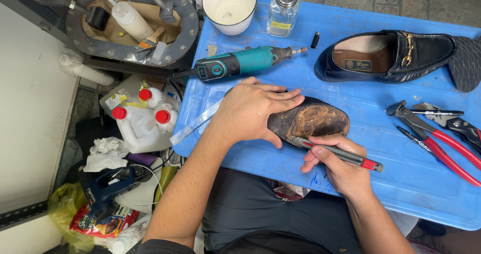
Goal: The person uses a rotary tool, ruler, and utility knife to scrape and trim the worn sole of a black leather loafer. They repeatedly measure and cut along the sole edge, removing material to prepare the surface.
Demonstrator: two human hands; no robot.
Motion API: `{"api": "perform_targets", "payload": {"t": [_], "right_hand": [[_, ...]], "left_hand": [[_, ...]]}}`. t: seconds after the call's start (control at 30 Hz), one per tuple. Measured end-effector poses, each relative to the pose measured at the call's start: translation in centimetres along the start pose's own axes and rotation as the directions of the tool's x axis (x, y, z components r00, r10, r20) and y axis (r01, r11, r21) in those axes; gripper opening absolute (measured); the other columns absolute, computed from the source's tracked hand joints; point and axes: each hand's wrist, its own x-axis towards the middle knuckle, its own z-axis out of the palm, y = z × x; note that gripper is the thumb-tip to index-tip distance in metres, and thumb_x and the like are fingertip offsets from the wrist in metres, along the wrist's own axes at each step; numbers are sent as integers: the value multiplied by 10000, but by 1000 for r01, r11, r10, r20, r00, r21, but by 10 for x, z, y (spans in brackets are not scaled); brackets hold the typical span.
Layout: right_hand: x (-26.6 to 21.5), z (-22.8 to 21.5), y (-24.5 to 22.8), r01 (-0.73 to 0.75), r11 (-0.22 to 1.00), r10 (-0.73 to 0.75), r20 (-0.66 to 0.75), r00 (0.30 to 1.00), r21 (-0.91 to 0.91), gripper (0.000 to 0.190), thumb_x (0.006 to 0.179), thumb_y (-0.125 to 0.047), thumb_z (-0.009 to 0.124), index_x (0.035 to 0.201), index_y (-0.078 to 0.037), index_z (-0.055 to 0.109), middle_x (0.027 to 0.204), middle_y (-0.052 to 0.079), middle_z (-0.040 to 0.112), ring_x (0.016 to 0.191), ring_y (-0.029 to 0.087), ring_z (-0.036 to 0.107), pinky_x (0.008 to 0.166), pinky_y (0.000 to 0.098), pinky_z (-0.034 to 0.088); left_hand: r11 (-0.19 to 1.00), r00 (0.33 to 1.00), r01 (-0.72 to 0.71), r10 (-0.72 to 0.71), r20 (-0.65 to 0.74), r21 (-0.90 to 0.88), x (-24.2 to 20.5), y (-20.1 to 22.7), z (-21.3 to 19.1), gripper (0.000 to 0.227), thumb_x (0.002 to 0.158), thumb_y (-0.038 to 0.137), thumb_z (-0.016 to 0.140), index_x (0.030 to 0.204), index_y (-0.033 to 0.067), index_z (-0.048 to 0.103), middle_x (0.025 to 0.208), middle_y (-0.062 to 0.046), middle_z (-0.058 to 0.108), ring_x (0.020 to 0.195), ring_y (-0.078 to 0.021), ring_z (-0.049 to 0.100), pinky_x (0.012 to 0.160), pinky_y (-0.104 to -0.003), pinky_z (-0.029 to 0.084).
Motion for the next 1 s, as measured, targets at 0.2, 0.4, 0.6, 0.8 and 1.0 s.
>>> {"api": "perform_targets", "payload": {"t": [0.2, 0.4, 0.6, 0.8, 1.0], "right_hand": [[-6, 4, -1, 72, 997, -72, -34, 997, 6, 199, 989, 24, 623, 1173, 83, 668, 901, 232, 733, 739, 291, 756, 724, 409, 645], [-8, 3, -2, 57, 993, -48, -86, 995, 108, 204, 1020, 1, 610, 1201, 86, 652, 913, 240, 705, 759, 297, 715, 709, 422, 610], [-9, 0, -1, 176, 970, -170, -51, 984, 167, 258, 1065, -95, 538, 1264, 49, 618, 1006, 249, 699, 906, 308, 709, 845, 429, 597], [-20, -6, -14, 191, 845, -325, -196, 925, -499, 192, 998, -8, 663, 1185, 37, 657, 969, 205, 727, 859, 233, 732, 808, 332, 601], [-13, -32, -43, 250, 776, -308, -1, 951, -579, 341, 1022, 48, 508, 1360, 33, 553, 1276, 206, 708, 1109, 236, 731, 986, 332, 589]], "left_hand": [[1000, 1000, 25, -25, -2, -9, 1, 2, 0, 1091, 404, 573, 900, 1404, 252, 606, 1448, 104, 603, 1282, -150, 606, 956, -389, 456], [996, 995, 91, -91, -32, 22, 0, 9, -2, 1081, 459, 603, 885, 1421, 214, 584, 1447, 16, 606, 1279, -178, 605, 936, -419, 451], [946, 933, 324, -322, -158, -13, -14, 35, 2, 1061, 545, 613, 874, 1422, 99, 568, 1403, -117, 631, 1215, -260, 641, 875, -473, 479], [906, 878, 419, -419, -232, -54, -26, 45, -8, 989, 608, 589, 866, 1412, 92, 578, 1381, -136, 654, 1171, -282, 672, 844, -468, 514], [914, 890, 404, -385, -243, 31, -20, 50, -8, 1009, 593, 551, 874, 1428, 88, 548, 1357, -185, 640, 1184, -377, 650, 872, -483, 524]]}}
